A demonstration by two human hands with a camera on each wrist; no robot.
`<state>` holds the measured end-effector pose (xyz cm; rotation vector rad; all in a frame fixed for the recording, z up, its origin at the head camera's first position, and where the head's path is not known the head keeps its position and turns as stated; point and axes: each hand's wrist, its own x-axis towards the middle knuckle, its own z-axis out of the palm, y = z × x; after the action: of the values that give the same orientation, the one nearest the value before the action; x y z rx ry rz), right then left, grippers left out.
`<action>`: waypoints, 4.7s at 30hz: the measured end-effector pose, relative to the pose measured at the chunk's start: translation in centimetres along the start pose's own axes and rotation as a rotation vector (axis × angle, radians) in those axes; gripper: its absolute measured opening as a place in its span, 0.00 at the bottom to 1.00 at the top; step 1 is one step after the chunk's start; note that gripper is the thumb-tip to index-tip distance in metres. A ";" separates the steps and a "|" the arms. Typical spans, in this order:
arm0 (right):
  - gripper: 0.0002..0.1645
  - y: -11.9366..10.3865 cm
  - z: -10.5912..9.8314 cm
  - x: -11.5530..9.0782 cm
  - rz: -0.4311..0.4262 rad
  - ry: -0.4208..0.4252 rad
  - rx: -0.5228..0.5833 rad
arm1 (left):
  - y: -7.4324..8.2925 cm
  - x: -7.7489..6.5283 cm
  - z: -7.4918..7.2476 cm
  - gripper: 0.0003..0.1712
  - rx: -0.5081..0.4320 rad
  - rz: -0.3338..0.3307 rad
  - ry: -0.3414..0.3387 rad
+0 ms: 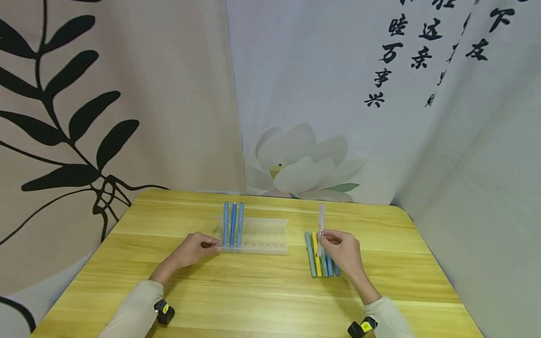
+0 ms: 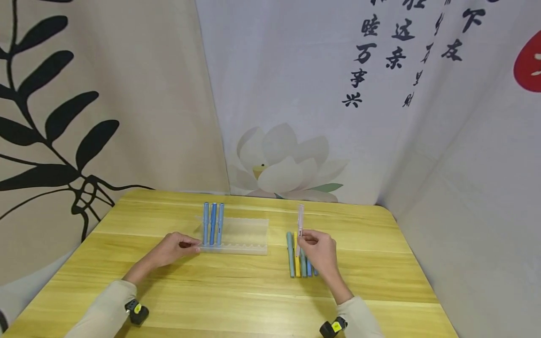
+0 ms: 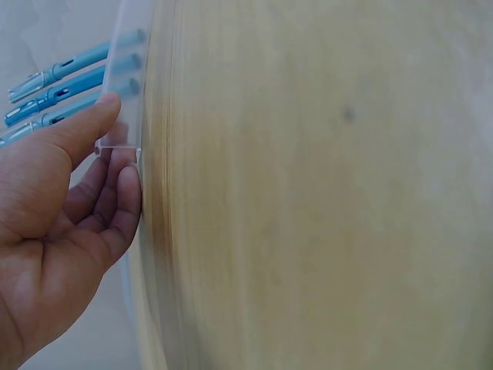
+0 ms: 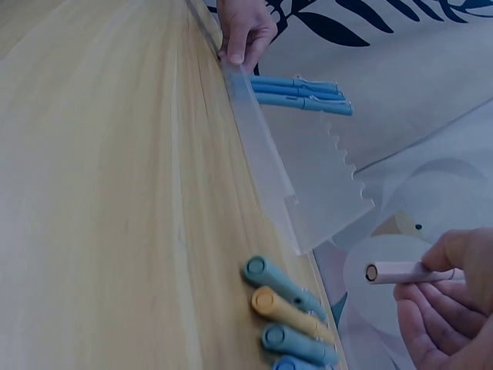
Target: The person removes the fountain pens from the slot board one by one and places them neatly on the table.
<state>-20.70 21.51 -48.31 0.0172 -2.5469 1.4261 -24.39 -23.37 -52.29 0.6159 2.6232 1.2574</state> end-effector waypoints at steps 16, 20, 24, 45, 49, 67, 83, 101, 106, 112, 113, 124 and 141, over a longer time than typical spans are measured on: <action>0.16 2.4 -2.6 -0.7 0.072 0.031 -0.084 | 0.2 -0.2 0.0 0.17 0.009 0.019 0.002; 0.17 3.0 -3.1 -0.8 0.080 0.036 -0.102 | 0.2 -0.1 0.0 0.17 0.008 0.015 0.004; 0.17 3.6 -3.5 -0.9 0.111 0.032 -0.123 | 0.2 -0.2 0.0 0.18 0.004 0.022 0.002; 0.15 5.9 -4.1 -0.9 0.198 -0.020 -0.213 | 0.1 -0.2 -0.1 0.18 0.003 0.027 -0.001; 0.15 6.1 -4.0 -0.9 0.197 -0.019 -0.234 | 0.1 -0.1 -0.1 0.18 -0.002 0.021 0.000; 0.14 5.8 -3.8 -1.1 0.214 -0.013 -0.255 | 0.2 0.0 0.0 0.18 0.001 0.015 0.007; 0.17 4.4 -4.1 -0.6 0.152 -0.022 -0.224 | 0.2 -0.2 -0.1 0.18 0.000 0.024 0.010; 0.18 -1.5 2.0 1.5 -0.034 -0.143 0.045 | 0.2 -0.3 -0.2 0.18 -0.001 0.034 0.005; 0.19 -2.6 4.2 1.8 -0.067 -0.185 0.110 | 0.3 -0.3 -0.1 0.17 0.012 0.036 0.014; 0.17 -3.5 6.7 2.1 -0.112 -0.211 0.163 | 0.3 -0.3 -0.1 0.18 0.000 0.020 0.004; 0.17 -3.6 7.1 2.2 -0.121 -0.213 0.169 | 0.3 -0.3 -0.1 0.18 -0.002 0.012 0.004; 0.15 -5.0 12.0 2.6 -0.181 -0.287 0.152 | 0.1 -0.1 -0.1 0.17 -0.002 0.008 0.015; 0.16 -7.0 17.4 3.2 -0.172 -0.306 0.135 | 0.1 -0.1 -0.1 0.17 0.022 0.039 0.030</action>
<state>-26.25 3.43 -50.58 0.5007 -2.5947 1.6293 -24.30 -23.42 -52.21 0.6598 2.6650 1.2605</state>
